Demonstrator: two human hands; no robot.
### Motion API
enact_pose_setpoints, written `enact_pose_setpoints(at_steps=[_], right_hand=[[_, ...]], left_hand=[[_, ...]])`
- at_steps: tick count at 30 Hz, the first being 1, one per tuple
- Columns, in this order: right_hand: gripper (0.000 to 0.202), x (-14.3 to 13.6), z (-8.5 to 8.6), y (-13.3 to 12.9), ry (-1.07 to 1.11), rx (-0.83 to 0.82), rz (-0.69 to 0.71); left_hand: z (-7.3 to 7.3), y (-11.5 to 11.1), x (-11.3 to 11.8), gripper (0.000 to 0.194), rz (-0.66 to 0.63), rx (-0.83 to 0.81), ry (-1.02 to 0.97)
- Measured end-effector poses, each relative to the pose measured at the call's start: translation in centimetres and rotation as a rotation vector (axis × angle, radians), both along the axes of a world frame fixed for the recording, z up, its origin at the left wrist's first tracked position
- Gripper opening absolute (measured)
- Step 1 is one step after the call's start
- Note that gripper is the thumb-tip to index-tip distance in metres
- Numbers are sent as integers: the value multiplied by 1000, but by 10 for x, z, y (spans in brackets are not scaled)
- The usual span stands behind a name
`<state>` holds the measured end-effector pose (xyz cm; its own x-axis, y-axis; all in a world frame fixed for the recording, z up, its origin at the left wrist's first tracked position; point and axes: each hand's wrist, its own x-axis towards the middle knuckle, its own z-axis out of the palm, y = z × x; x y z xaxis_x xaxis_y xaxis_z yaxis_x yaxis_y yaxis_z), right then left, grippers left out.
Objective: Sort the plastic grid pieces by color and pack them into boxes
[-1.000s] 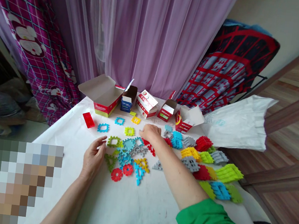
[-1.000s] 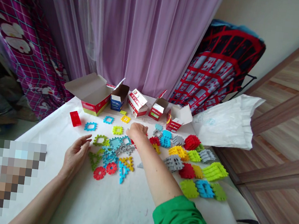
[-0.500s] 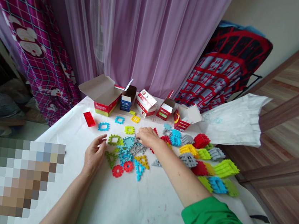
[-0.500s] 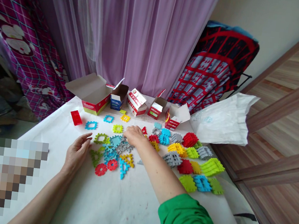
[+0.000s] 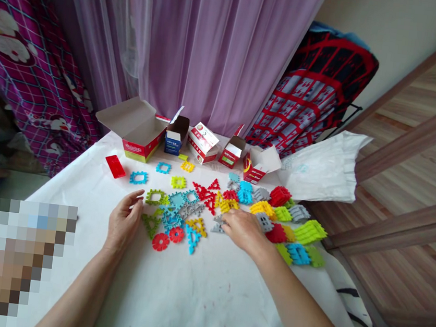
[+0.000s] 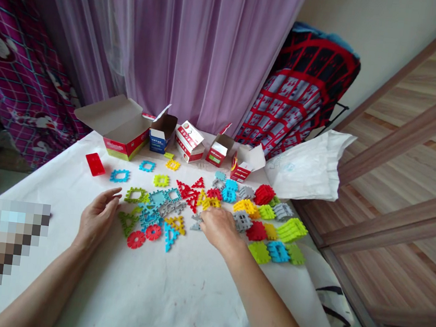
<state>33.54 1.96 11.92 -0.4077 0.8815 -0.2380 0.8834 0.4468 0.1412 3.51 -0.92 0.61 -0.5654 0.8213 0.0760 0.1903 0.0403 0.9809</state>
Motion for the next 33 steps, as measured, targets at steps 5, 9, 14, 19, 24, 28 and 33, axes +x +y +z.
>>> enact_pose_setpoints(at_steps=[5, 9, 14, 19, 24, 28, 33], right_hand=[[22, 10, -13, -9, -17, 24, -44], [24, 8, -17, -7, -30, 24, -24], [25, 7, -20, -9, -49, 14, 6], [25, 5, -19, -13, -58, -6, 5], [25, 2, -18, -13, -44, -22, -10], [27, 2, -19, -14, -63, -14, -15], [23, 0, -12, -14, -18, 6, -23]], left_hand=[[1, -2, 1, 44, -3, 8, 46], [3, -3, 1, 44, 2, 0, 30], [1, -2, 0, 45, 1, -4, 20], [-2, -1, -2, 47, -9, -6, 44], [0, -2, 0, 44, -6, -3, 34], [0, -2, 0, 43, -10, 8, 28], [-2, -2, 0, 44, -16, 4, 31]])
